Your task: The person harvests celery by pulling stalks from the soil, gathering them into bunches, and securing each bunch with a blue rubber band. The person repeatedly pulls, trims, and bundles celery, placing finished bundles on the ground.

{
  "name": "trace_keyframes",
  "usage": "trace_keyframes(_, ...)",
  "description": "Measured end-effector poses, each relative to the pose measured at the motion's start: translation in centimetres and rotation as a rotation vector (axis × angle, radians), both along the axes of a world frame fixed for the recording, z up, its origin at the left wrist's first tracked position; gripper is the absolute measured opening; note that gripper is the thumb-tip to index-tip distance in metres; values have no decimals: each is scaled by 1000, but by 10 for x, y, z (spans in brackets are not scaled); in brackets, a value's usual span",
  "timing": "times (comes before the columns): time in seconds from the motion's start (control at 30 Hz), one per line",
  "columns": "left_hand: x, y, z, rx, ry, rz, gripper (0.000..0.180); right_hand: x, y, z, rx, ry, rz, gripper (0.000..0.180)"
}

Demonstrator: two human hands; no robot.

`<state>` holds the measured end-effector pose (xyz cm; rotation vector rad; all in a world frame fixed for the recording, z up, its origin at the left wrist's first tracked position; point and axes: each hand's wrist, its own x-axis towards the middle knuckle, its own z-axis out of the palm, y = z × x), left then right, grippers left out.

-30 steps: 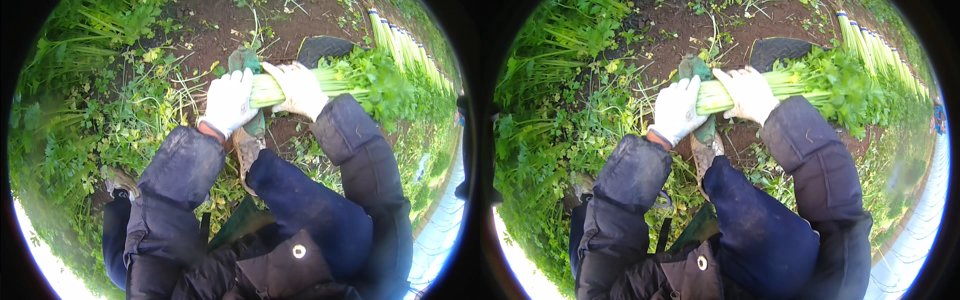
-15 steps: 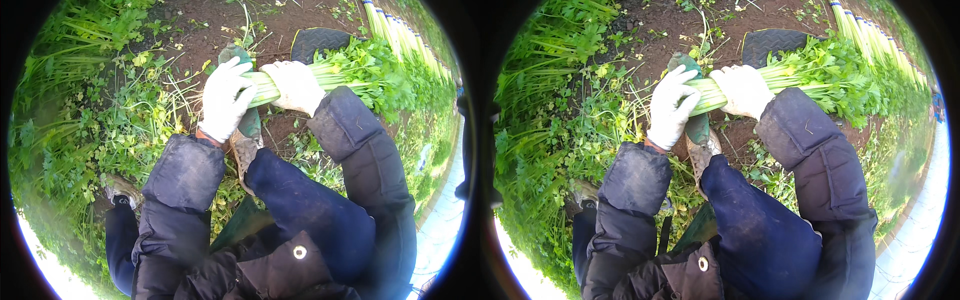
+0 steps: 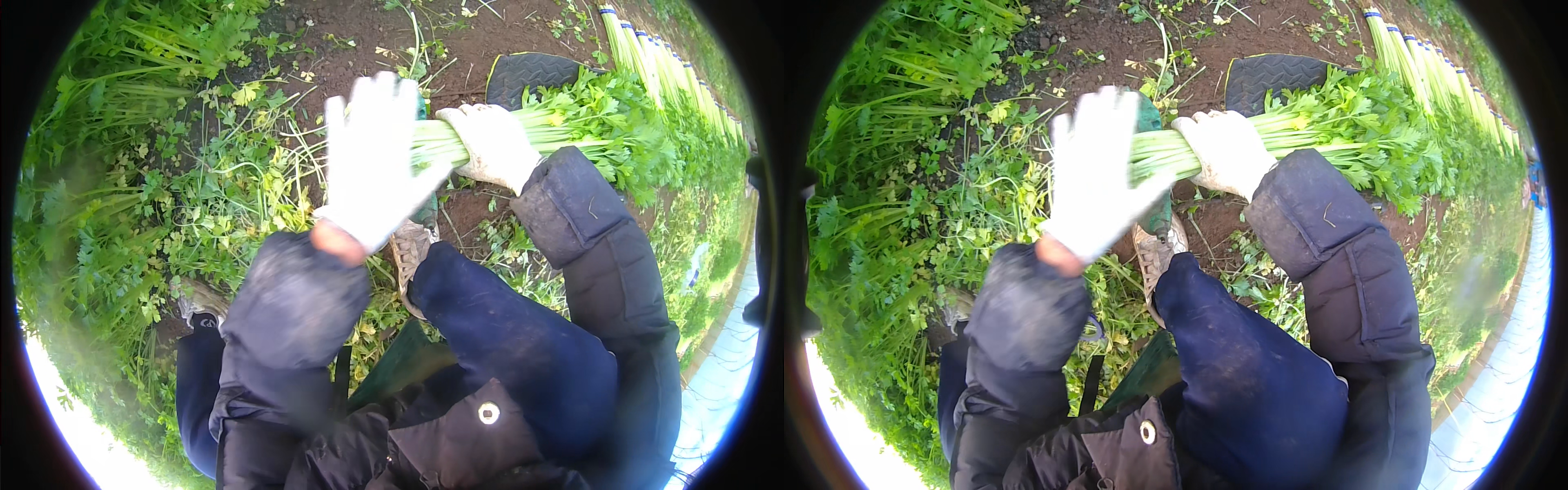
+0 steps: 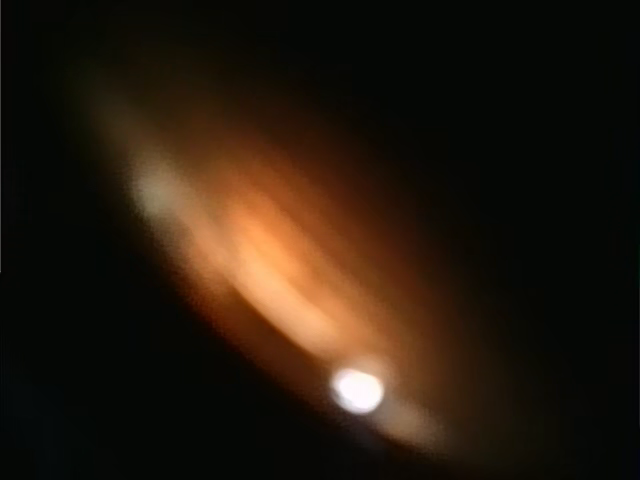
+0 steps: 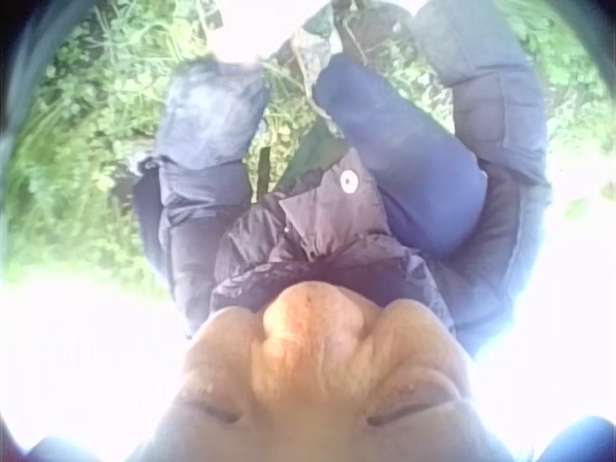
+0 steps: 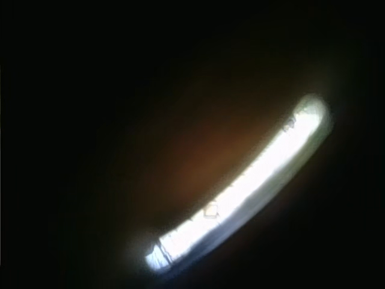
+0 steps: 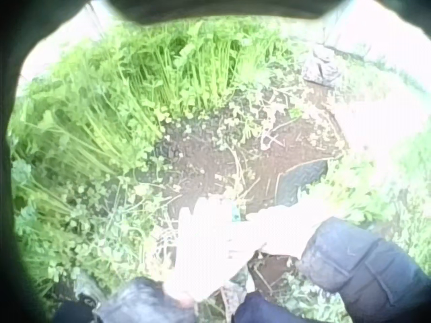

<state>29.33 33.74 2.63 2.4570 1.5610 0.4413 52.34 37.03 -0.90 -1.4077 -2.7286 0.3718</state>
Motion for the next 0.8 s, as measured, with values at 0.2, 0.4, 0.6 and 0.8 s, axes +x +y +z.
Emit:
trace_keyframes(0.2, 30, 8, -32, -26, 42, -49, 91, -1, -2, 17, -3, 55, 21, 82)
trace_keyframes(0.4, 24, 13, -39, -46, -21, -100, 80, 12, -33, 41, 51, 39, -13, 73)
trace_keyframes(0.6, 25, 14, -36, -78, -22, -75, 86, 4, -53, 35, 151, 22, -146, 51)
trace_keyframes(0.8, 33, 5, -34, -55, -32, -6, 96, 18, -46, 34, 147, 204, -219, 31)
